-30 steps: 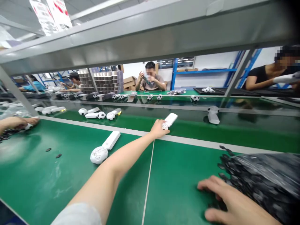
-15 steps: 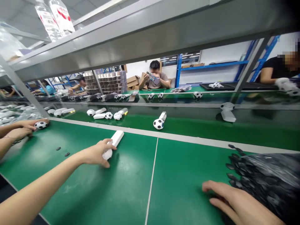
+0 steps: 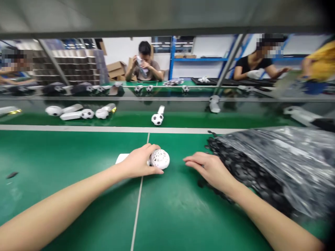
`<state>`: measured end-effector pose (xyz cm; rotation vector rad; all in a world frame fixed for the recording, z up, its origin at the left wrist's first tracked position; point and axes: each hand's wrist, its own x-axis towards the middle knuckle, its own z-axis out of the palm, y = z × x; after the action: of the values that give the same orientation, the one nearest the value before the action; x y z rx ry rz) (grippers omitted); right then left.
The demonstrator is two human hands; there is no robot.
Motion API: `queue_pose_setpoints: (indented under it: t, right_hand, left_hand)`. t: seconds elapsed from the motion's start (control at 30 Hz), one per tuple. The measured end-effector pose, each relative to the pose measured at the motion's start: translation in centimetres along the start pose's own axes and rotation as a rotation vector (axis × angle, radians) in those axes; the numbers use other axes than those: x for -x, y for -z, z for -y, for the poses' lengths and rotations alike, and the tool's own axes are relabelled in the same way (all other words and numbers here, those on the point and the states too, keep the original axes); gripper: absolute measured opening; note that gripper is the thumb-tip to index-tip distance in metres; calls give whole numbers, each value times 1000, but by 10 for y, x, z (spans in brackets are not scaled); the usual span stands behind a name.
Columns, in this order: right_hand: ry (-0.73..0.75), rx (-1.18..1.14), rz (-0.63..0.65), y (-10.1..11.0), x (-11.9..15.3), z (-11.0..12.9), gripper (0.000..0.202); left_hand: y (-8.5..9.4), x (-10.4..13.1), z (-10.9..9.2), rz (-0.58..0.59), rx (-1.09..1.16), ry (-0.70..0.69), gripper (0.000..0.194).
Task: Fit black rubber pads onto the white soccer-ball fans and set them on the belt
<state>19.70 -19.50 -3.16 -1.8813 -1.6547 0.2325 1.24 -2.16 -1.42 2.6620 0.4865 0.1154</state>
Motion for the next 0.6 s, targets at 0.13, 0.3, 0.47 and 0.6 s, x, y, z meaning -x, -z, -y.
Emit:
queue_pose_setpoints:
  t: [0.13, 0.3, 0.47, 0.6]
  right_hand:
    - [-21, 8, -29, 5, -1, -2, 21]
    - [-95, -168, 28, 8, 1, 3, 12]
    - [-14, -243, -48, 1, 3, 10, 5]
    - [7, -333, -86, -14, 2, 11, 7]
  left_hand:
    - [-21, -30, -19, 31, 10, 20, 75]
    - [-28, -42, -21, 70, 98, 3, 78]
    - [-27, -40, -19, 60, 151, -9, 74]
    - [-29, -38, -26, 39, 130, 10, 76]
